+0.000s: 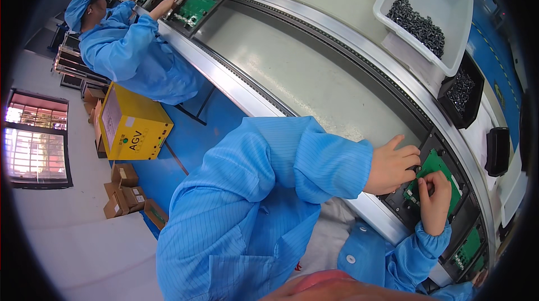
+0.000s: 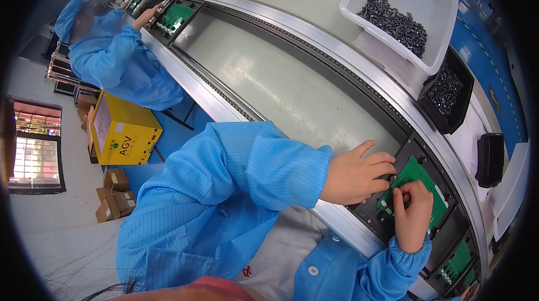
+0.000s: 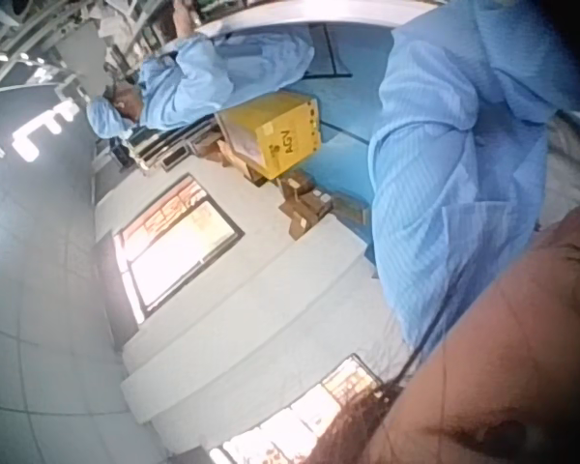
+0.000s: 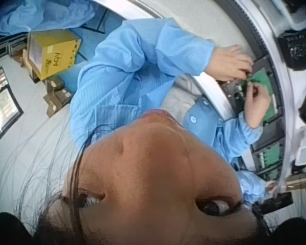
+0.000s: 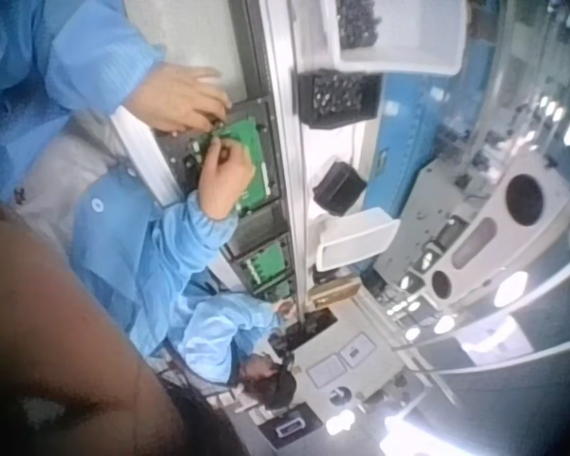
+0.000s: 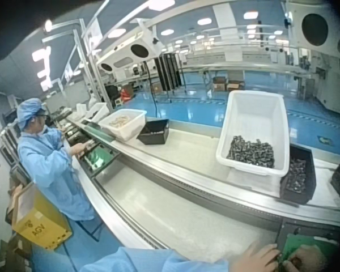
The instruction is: The person picks up electronic components from a container and inserts them onto circuit boards by hand, then pushes the board fixtures along the conveyor track.
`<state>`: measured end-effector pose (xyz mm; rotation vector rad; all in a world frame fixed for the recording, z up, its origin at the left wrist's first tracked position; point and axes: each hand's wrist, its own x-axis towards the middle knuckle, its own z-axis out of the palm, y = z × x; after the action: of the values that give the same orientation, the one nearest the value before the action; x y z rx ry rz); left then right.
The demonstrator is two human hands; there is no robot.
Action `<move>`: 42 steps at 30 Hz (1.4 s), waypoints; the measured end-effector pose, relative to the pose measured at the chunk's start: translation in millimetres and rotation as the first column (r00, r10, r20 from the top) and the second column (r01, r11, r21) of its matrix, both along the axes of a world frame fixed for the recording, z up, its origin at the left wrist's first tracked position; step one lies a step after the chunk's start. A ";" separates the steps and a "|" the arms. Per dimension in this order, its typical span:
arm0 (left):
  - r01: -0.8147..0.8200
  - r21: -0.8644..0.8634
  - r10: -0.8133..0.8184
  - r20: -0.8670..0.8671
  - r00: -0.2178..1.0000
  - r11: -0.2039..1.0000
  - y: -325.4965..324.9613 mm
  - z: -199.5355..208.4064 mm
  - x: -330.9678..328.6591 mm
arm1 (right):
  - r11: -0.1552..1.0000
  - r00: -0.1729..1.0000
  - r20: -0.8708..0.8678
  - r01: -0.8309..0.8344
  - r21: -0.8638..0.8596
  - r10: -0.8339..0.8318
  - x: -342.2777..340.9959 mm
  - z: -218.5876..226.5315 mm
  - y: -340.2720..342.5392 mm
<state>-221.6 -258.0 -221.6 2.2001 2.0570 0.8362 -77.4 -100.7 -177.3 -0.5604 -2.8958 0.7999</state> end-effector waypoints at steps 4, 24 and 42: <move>0.006 -0.005 -0.006 0.002 1.000 1.000 0.6 -0.5 -0.3 | 1.000 0.997 0.074 0.010 -0.026 -0.008 0.2 0.5 1.7; -0.460 0.217 0.453 0.082 0.888 0.861 1.8 37.7 -69.5 | 0.876 0.875 0.072 -0.471 -0.103 0.478 -14.3 15.6 -38.0; -0.950 0.068 0.833 -0.465 -0.300 -0.304 -299.2 -7.2 -324.4 | 0.947 0.940 -0.139 -0.319 -0.033 0.312 -6.8 13.5 -31.7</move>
<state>-546.0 -557.2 -228.8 -0.2778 3.5113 -0.2716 -84.2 -132.4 -163.8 -0.0381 -2.8841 0.9162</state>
